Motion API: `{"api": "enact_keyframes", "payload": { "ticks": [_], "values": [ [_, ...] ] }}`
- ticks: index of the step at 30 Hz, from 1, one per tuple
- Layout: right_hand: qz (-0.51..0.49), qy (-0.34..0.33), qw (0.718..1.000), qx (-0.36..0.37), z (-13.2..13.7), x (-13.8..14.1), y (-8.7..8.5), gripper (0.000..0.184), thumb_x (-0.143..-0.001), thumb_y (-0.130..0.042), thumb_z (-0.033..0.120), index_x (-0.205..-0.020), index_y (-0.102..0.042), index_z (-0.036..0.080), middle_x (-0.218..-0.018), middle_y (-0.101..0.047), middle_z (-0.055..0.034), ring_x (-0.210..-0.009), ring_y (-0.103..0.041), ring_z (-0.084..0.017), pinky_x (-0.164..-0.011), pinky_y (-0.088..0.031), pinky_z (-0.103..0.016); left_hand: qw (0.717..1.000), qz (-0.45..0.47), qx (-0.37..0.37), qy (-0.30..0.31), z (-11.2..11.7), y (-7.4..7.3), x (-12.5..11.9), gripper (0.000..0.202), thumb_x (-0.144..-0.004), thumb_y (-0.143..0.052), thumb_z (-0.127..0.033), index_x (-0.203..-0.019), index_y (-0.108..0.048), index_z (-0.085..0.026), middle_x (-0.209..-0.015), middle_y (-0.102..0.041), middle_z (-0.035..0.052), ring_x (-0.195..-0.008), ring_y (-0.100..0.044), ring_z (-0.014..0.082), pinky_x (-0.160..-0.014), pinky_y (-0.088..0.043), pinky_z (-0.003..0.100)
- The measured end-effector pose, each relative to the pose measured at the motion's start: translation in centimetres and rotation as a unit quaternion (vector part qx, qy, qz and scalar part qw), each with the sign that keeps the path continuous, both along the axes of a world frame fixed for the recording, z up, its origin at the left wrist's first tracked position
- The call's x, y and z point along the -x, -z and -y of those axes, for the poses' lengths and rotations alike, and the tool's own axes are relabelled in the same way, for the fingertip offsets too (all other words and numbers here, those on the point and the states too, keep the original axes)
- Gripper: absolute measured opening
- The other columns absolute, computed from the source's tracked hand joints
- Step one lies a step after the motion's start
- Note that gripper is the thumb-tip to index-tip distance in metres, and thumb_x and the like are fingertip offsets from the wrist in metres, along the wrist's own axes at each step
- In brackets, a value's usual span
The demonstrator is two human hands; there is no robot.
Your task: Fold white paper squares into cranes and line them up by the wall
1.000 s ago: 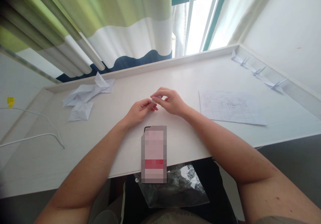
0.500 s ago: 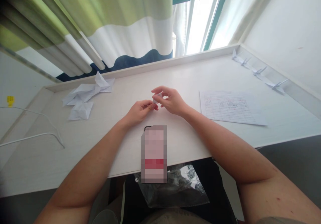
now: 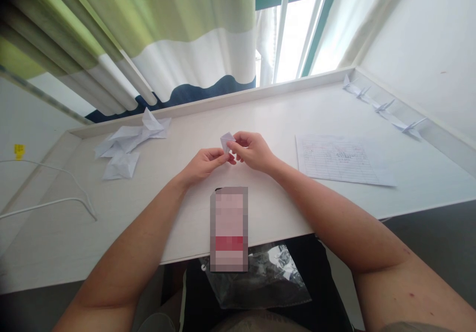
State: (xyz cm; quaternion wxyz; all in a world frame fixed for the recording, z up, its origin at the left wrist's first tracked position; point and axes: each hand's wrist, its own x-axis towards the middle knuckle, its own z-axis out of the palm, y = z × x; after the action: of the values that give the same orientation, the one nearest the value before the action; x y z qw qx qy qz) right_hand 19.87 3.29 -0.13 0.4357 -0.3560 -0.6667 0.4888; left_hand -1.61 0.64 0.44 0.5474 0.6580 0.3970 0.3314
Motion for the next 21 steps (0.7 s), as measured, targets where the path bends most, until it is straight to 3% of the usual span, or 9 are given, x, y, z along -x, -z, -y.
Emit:
{"api": "enact_keyframes", "payload": {
  "ticks": [6,11,21],
  "values": [
    [0.009,-0.025,1.000,0.007,-0.15,-0.30,-0.08,0.051,-0.096,-0.075,0.069,-0.081,-0.065,0.022,-0.064,-0.064,0.0011,-0.057,-0.058,-0.012,-0.056,-0.047,-0.032,0.999,0.001,0.000,0.045,-0.05,-0.60,0.33,0.041,-0.107,-0.063,-0.051,-0.105,-0.086,-0.018,-0.122,-0.085,0.0116,-0.126,-0.074,0.0290,-0.125,-0.046,0.048],
    [0.003,-0.038,0.999,0.004,-0.18,-0.17,0.08,0.053,-0.096,-0.074,0.073,-0.081,-0.064,0.023,-0.062,-0.063,0.0022,-0.056,-0.057,-0.011,-0.055,-0.045,-0.031,0.997,-0.008,0.003,0.070,-0.02,-0.39,0.54,0.042,-0.109,-0.063,-0.054,-0.108,-0.085,-0.018,-0.124,-0.084,0.0123,-0.123,-0.075,0.0264,-0.123,-0.048,0.047],
    [0.027,-0.019,0.999,-0.007,-0.27,0.01,0.37,0.055,-0.098,-0.071,0.076,-0.083,-0.063,0.023,-0.063,-0.067,0.0003,-0.055,-0.060,-0.012,-0.055,-0.046,-0.030,0.998,-0.004,-0.002,0.060,-0.17,0.06,0.57,0.042,-0.105,-0.069,-0.058,-0.102,-0.078,-0.017,-0.112,-0.082,0.0116,-0.114,-0.073,0.0250,-0.112,-0.052,0.043]
  ]
}}
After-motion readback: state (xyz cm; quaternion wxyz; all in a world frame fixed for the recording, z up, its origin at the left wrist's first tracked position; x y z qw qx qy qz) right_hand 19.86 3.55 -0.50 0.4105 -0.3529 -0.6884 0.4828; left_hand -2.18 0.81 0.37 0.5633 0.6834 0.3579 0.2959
